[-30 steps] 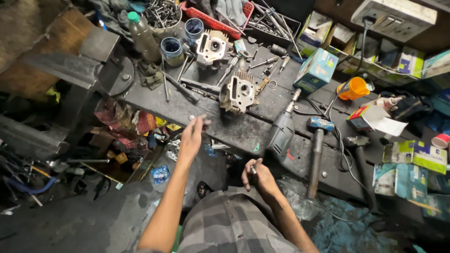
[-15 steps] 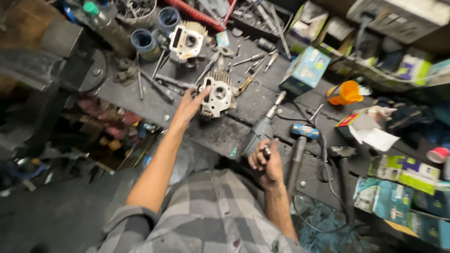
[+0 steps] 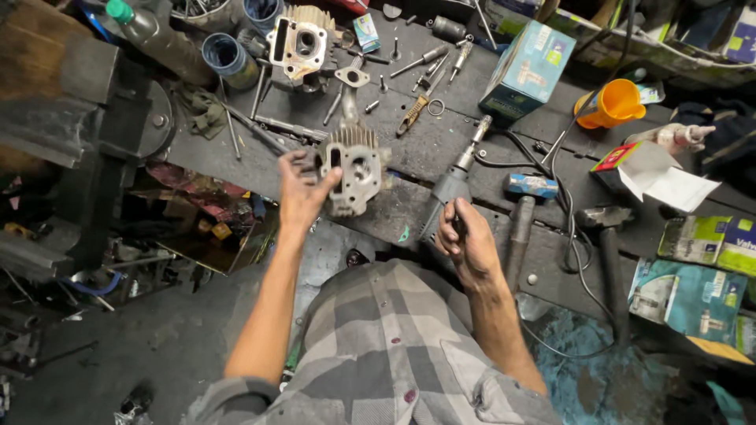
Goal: The person works at a cluttered workbench on a motorcycle engine cylinder head. They file and clean a small metal valve component, wipe it with a cloth, then hold a cylindrical part over the cylinder head and drive it into place by repeatedly striking it with a hammer, before setting the head down and picking up another part.
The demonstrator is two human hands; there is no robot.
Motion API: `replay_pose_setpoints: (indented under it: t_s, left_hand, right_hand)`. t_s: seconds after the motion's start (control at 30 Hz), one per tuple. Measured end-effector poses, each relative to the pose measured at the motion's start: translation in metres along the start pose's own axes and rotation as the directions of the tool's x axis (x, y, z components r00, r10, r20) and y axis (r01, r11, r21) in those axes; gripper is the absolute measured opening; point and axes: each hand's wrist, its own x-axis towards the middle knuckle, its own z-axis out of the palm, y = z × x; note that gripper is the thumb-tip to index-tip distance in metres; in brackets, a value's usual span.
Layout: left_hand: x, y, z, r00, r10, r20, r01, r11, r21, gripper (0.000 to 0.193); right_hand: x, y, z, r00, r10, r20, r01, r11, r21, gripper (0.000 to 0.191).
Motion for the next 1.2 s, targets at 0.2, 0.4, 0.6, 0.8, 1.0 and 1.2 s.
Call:
replay_pose_setpoints:
  t_s: [0.2,0.4,0.6,0.8,1.0,1.2]
  left_hand:
    - [-0.045,0.024,-0.002,0.83,0.546,0.111,-0.487,0.614,0.622,0.079]
    - [-0.072,-0.003,0.045,0.765,0.638,0.088,-0.512,0.52,0.684,0.069]
    - [-0.097,-0.033,0.086,0.603,0.778,0.175,-0.634,0.335,0.697,0.054]
    - [-0.114,-0.03,0.085,0.582,0.68,0.447,-0.812,0.449,0.374,0.053]
    - [-0.074,0.003,0.037,0.856,0.355,0.376,-0.474,0.829,0.297,0.112]
    - [-0.074,0.014,0.038,0.85,0.197,0.488,-0.425,0.804,0.416,0.137]
  right_hand:
    - [-0.01,0.006,0.01,0.999,0.043,-0.03,-0.044,0.998,-0.033,0.031]
    - [-0.016,-0.003,0.002,0.997,-0.05,-0.06,0.048,0.998,-0.033,0.032]
    - [-0.023,0.003,-0.007,0.987,-0.152,-0.044,0.134,0.952,-0.276,0.027]
    - [-0.047,-0.006,-0.031,0.989,-0.096,-0.109,0.057,0.946,-0.319,0.022]
    - [-0.07,-0.017,-0.054,0.955,-0.279,-0.102,0.212,0.88,-0.425,0.024]
    - [-0.065,-0.013,-0.049,0.973,-0.228,-0.044,0.179,0.859,-0.48,0.033]
